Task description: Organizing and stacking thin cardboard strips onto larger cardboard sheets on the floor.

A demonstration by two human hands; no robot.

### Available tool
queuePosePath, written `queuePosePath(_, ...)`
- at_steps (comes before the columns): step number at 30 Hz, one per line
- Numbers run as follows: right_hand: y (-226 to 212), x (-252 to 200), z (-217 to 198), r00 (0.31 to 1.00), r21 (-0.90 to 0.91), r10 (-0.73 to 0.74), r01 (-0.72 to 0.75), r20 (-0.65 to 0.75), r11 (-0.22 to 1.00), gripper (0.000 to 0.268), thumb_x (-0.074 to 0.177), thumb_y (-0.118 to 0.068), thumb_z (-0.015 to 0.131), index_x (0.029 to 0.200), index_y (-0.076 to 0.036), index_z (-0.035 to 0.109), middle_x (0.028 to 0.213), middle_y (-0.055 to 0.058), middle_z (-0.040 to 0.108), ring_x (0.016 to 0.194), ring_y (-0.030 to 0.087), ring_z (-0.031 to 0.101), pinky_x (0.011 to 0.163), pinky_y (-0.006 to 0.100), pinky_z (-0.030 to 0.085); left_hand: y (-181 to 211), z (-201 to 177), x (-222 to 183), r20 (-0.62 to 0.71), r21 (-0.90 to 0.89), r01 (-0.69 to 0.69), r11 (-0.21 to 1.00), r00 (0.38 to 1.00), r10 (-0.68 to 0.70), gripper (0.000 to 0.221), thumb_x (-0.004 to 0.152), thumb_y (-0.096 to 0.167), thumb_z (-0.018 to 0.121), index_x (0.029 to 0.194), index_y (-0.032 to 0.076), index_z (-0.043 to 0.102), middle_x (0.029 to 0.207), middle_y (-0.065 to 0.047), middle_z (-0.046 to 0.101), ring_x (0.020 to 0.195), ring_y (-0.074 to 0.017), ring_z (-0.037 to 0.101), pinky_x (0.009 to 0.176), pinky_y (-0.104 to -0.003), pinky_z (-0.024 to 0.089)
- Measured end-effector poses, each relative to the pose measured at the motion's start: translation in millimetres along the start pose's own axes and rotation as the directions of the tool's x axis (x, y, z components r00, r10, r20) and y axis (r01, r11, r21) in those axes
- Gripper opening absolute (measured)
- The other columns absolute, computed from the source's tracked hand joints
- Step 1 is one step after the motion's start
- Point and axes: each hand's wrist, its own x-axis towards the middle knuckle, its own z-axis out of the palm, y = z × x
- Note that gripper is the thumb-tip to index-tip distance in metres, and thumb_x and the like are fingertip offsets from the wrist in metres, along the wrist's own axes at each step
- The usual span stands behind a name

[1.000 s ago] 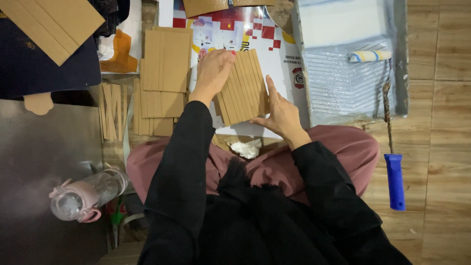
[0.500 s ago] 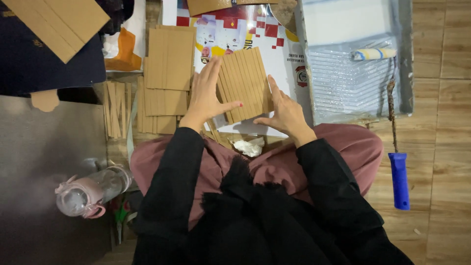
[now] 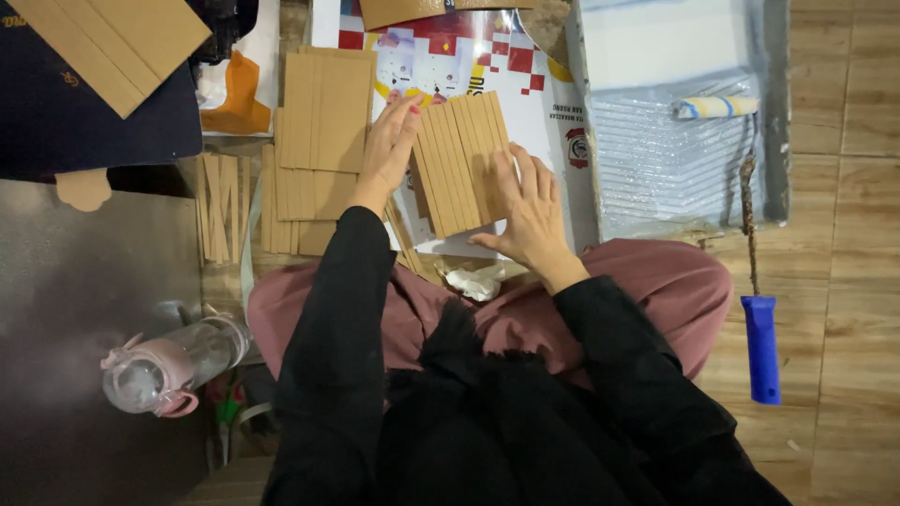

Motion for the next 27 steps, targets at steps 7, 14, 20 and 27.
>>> queuePosePath(7,-9.9,4.2,2.8,0.997,-0.003,-0.073,0.073,0.000,0.997,0.113,0.050,-0.048,0.081,0.138,-0.006,0.025,0.136,0.020,0.028,0.125,0.036,0.028,0.106,0.048,0.019,23.6,1.6,0.4,0.021,-0.192,0.206,0.960,0.978,-0.206,0.072,0.080,0.064,0.025,0.113,0.008,0.057,0.120,-0.009,0.055,0.110,-0.0228,0.051,0.092,-0.032,0.038)
queuePosePath(14,-11.6,6.5,9.1,0.998,0.007,-0.030,0.030,0.059,1.000,0.114,0.050,-0.050,0.080,0.139,-0.008,0.024,0.135,0.017,0.028,0.125,0.036,0.025,0.107,0.048,0.017,20.0,0.5,-5.0,0.019,-0.149,0.191,0.970,0.981,-0.191,0.065,0.085,0.064,0.024,0.117,0.017,0.056,0.122,-0.011,0.052,0.117,-0.0274,0.045,0.099,-0.037,0.032)
queuePosePath(20,-12.2,8.7,7.6,0.996,0.013,-0.001,0.000,0.092,1.000,0.114,0.050,-0.051,0.080,0.140,-0.011,0.024,0.135,0.015,0.027,0.125,0.035,0.024,0.107,0.049,0.015,11.2,3.5,-4.0,0.011,-0.128,0.150,0.980,0.989,-0.150,0.059,0.089,0.063,0.027,0.120,0.021,0.055,0.123,-0.013,0.050,0.122,-0.0309,0.040,0.103,-0.042,0.029)
queuePosePath(27,-12.8,9.1,0.5,0.996,0.040,-0.047,0.044,0.080,0.998,0.119,0.044,-0.052,0.081,0.141,-0.013,0.025,0.134,0.014,0.027,0.125,0.034,0.023,0.108,0.049,0.014,24.4,-3.4,-11.5,-0.009,-0.068,0.095,0.993,0.995,-0.096,0.069,0.090,0.061,0.034,0.134,0.008,0.036,0.135,-0.025,0.033,0.131,-0.0387,0.023,0.108,-0.050,0.019)
